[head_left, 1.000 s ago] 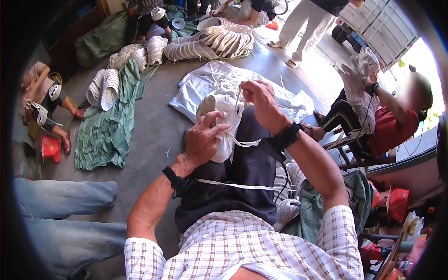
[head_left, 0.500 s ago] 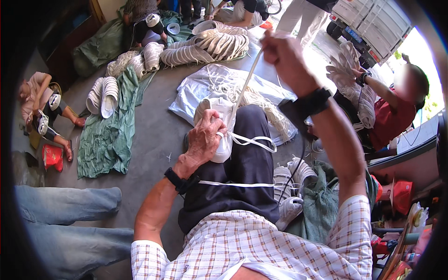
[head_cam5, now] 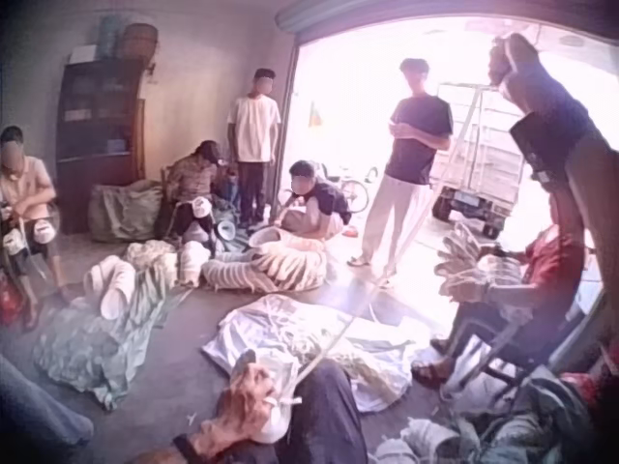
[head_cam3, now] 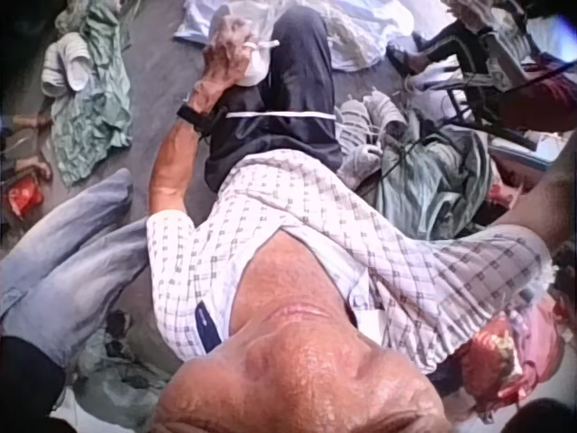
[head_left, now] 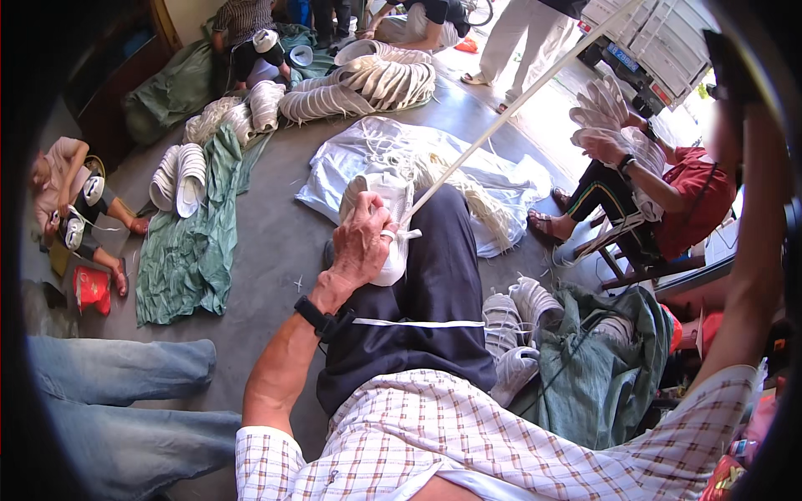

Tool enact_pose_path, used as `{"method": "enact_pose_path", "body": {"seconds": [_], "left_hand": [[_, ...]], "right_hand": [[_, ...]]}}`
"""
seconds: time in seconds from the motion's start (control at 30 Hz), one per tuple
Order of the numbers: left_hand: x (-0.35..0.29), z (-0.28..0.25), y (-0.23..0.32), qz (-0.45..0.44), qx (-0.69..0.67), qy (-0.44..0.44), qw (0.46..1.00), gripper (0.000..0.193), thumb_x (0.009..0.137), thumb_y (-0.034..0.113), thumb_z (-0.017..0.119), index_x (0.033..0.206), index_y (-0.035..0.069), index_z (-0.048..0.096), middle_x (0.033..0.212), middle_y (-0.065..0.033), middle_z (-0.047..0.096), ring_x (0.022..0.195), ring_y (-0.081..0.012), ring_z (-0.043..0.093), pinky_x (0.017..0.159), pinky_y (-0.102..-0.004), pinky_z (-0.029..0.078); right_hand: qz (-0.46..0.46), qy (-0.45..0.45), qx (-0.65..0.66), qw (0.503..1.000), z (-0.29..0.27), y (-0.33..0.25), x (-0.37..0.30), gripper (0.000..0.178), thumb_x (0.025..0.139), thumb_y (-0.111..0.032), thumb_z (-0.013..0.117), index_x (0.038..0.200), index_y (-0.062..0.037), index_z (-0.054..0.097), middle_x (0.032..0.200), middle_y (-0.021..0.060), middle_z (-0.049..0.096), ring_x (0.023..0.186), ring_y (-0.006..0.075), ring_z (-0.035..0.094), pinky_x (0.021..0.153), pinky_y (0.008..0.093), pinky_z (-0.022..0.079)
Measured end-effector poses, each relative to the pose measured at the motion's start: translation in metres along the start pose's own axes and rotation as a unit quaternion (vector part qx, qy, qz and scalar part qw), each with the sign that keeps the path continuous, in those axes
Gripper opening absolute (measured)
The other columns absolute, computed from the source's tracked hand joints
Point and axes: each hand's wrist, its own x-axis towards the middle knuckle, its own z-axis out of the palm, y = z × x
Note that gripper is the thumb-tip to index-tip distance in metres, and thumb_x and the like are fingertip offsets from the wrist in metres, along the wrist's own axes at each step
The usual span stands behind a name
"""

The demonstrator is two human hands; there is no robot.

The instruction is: The recorder is lacing white sneakers while sitting in a workspace with several other workers doing similar assembly tasks.

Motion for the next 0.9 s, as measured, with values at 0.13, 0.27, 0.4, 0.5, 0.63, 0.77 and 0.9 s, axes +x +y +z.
{"method": "enact_pose_path", "body": {"seconds": [0.13,0.27,0.4,0.5,0.63,0.77,0.9], "left_hand": [[-0.001,-0.003,0.001,0.004,0.007,0.004,1.0,0.01,0.085,0.014,0.068,0.086,0.005,0.063,0.112,-0.0082,0.052,0.102,-0.0312,0.059,0.08,-0.0445,0.05],[0.003,-0.002,0.002,0.029,0.008,0.01,0.999,0.013,0.087,0.016,0.065,0.086,0.003,0.063,0.113,-0.0124,0.052,0.098,-0.0353,0.062,0.08,-0.0477,0.049],[0.001,-0.003,0.003,0.022,0.01,0.007,1.0,0.013,0.087,0.016,0.065,0.086,0.003,0.062,0.113,-0.0123,0.053,0.099,-0.0349,0.061,0.08,-0.0476,0.05],[-0.001,-0.002,0.005,0.014,0.009,0.016,1.0,0.012,0.087,0.015,0.065,0.087,0.004,0.062,0.113,-0.0123,0.053,0.1,-0.0347,0.061,0.081,-0.0466,0.049],[0.0,-0.002,0.007,0.012,-0.013,0.038,0.999,0.009,0.086,0.013,0.066,0.089,0.006,0.062,0.112,-0.0115,0.054,0.103,-0.0337,0.061,0.084,-0.044,0.049],[-0.003,-0.001,0.002,0.029,-0.028,0.061,0.997,0.008,0.088,0.013,0.063,0.09,0.005,0.063,0.112,-0.0124,0.056,0.103,-0.0336,0.061,0.085,-0.0423,0.05],[-0.002,-0.01,-0.018,0.017,-0.256,0.073,0.964,0.02,0.096,0.012,0.051,0.095,0.003,0.069,0.104,-0.008,0.064,0.089,-0.0218,0.064,0.077,-0.033,0.049]], "right_hand": [[0.014,0.038,-0.059,0.997,-0.015,-0.018,-0.019,0.024,0.101,-0.032,0.054,0.097,-0.0094,0.059,0.083,-0.0002,0.055,0.062,0.009,0.041,0.058,0.027,0.037],[0.027,0.078,-0.123,0.989,-0.039,-0.039,-0.036,0.023,0.101,-0.03,0.053,0.1,-0.008,0.06,0.086,0.0009,0.057,0.064,0.0094,0.043,0.058,0.027,0.039],[0.041,0.115,-0.17,0.978,-0.039,-0.049,-0.055,0.022,0.101,-0.028,0.053,0.102,-0.0066,0.06,0.09,0.0019,0.058,0.065,0.0099,0.045,0.059,0.0271,0.04],[0.053,0.141,-0.206,0.967,-0.038,-0.056,-0.07,0.022,0.102,-0.026,0.052,0.105,-0.0056,0.061,0.092,0.0027,0.06,0.066,0.0102,0.047,0.059,0.0271,0.041],[0.068,0.173,-0.255,0.949,-0.035,-0.066,-0.087,0.022,0.102,-0.024,0.052,0.108,-0.0043,0.061,0.095,0.0038,0.061,0.068,0.0107,0.049,0.06,0.0272,0.043],[0.084,0.198,-0.308,0.927,-0.03,-0.081,-0.099,0.023,0.102,-0.021,0.051,0.11,-0.0029,0.062,0.099,0.0049,0.063,0.069,0.0111,0.051,0.06,0.0272,0.044],[0.089,0.217,-0.362,0.902,-0.029,-0.094,-0.096,0.024,0.103,-0.019,0.05,0.113,-0.0015,0.062,0.102,0.0059,0.064,0.071,0.0116,0.053,0.061,0.0273,0.045]]}}
